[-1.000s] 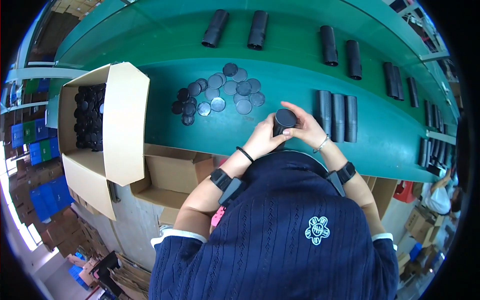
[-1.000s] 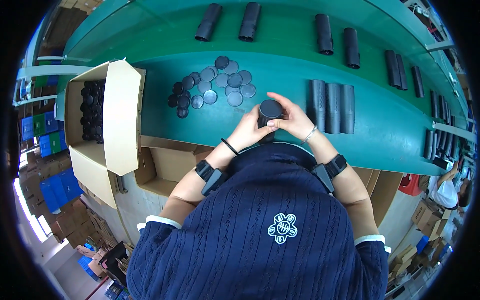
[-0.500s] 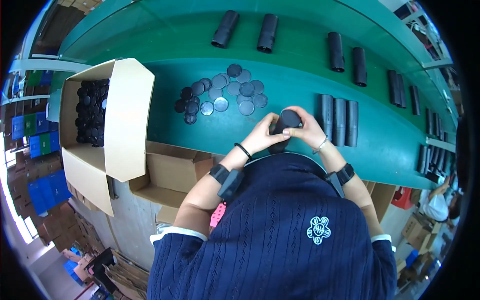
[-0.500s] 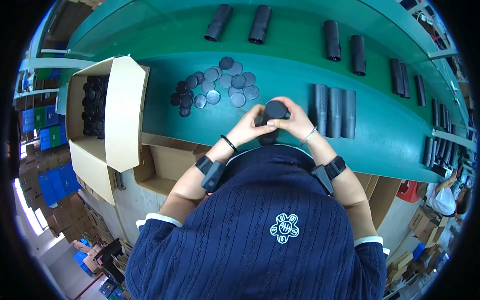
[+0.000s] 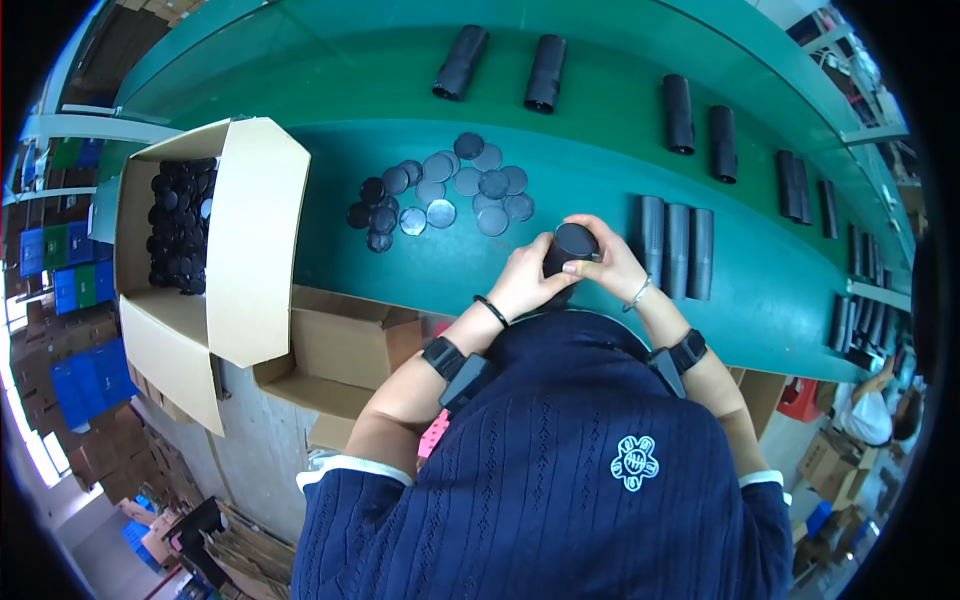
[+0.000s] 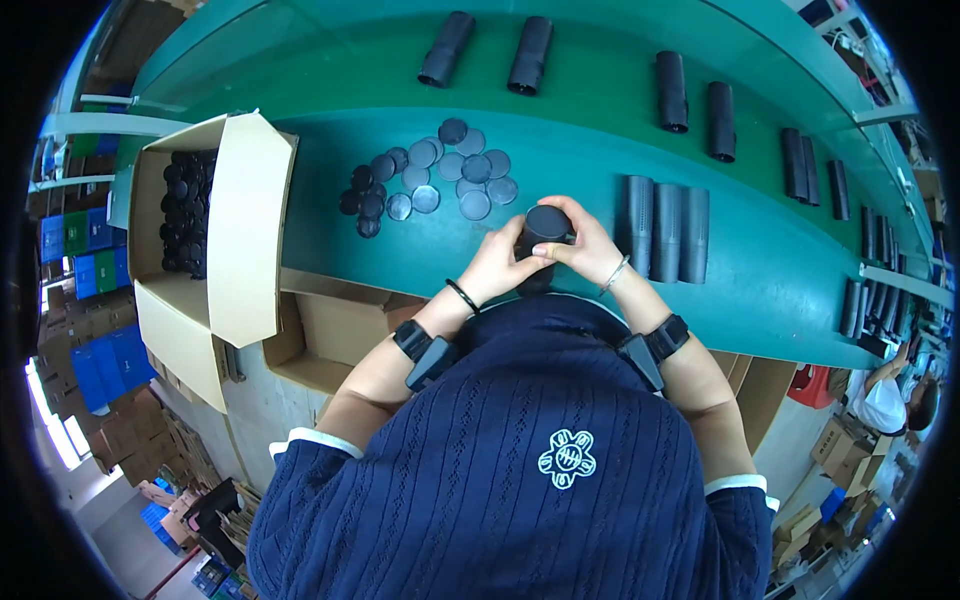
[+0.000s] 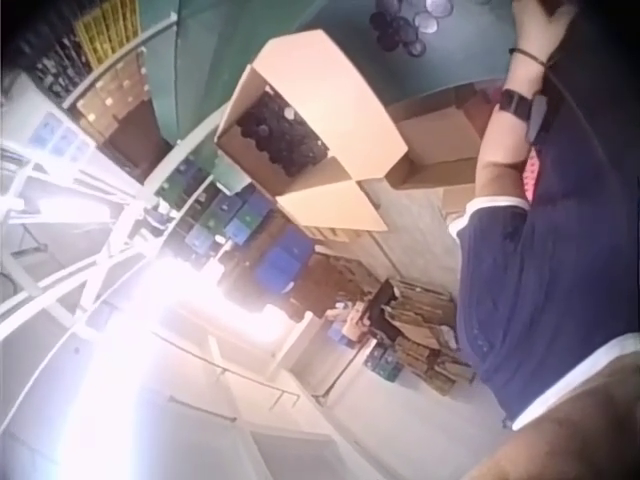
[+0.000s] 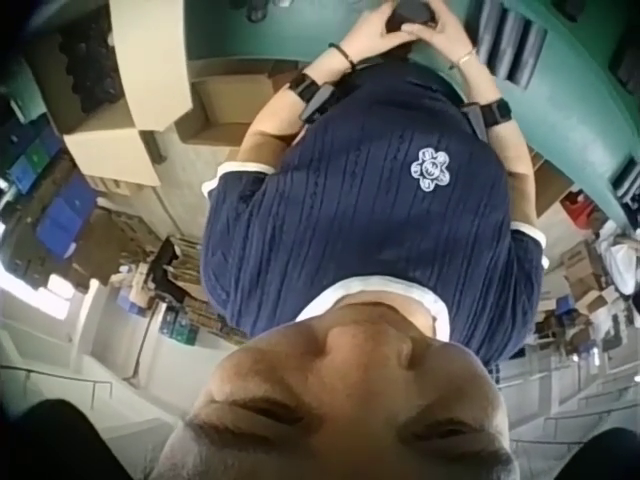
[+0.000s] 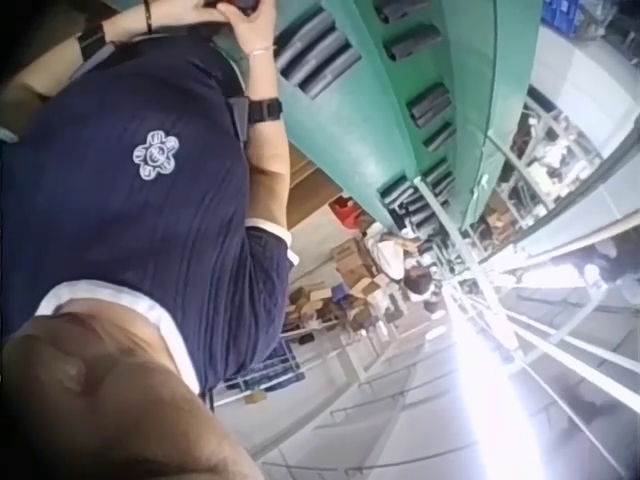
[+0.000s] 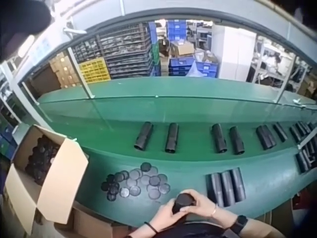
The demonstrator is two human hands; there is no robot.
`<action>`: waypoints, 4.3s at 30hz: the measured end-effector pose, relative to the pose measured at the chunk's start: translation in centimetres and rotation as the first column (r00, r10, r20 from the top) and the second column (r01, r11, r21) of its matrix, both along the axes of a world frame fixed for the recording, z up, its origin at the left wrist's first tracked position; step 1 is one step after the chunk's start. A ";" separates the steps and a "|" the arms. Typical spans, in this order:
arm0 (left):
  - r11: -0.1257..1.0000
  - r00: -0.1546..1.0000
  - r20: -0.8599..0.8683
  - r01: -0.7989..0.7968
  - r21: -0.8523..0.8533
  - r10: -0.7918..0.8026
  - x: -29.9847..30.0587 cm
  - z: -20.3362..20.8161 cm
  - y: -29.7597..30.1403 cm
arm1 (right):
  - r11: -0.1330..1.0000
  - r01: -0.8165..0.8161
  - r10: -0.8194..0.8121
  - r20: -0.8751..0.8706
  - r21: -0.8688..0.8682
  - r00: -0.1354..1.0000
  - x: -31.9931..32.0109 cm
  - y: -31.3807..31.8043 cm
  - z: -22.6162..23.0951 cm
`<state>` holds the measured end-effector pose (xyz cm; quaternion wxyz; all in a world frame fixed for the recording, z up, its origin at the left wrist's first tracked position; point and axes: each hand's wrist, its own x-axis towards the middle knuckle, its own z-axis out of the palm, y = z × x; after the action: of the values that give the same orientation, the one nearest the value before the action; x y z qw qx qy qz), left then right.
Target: The person caps black cylinders by hand, places them into a cardboard box, and covers them with newspaper before moving the box aside to begin a new one.
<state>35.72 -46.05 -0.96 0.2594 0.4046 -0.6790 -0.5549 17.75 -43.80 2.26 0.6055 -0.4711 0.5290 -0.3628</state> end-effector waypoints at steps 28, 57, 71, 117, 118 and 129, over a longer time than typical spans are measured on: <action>0.996 0.995 -0.075 0.066 -0.063 -0.071 -1.5 0.6 0.0 | 0.938 -0.223 0.124 -0.343 -0.265 0.931 -3.1 -0.2 -2.2; 0.923 0.846 -0.369 -0.353 0.151 0.384 3.6 2.9 -1.5 | 0.301 -0.576 -0.950 -0.295 -0.760 -0.106 -11.4 -20.7 55.9; 0.933 0.884 -0.302 -0.322 0.164 0.358 4.2 2.5 -1.0 | 0.339 -0.602 -0.899 -0.437 -0.723 0.018 -12.3 -17.8 55.8; 0.932 0.921 -0.373 0.225 0.285 -0.108 -2.8 1.2 -0.7 | 0.964 0.196 -0.209 -0.057 -0.179 0.976 -2.0 1.9 1.4; 0.866 0.873 -0.481 0.303 0.399 -0.084 -2.7 1.3 -0.8 | 0.963 0.245 -0.244 0.026 -0.108 0.969 -1.9 1.8 1.6; 0.941 0.927 -0.375 0.140 0.309 -0.015 -4.3 0.8 0.1 | 0.928 0.372 -0.363 0.206 -0.005 0.909 -1.1 2.7 2.0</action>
<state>31.44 -45.97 -0.13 0.2877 0.3038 -0.5318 -0.7363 16.66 -41.05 4.21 0.5663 -0.3371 0.5359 -0.5277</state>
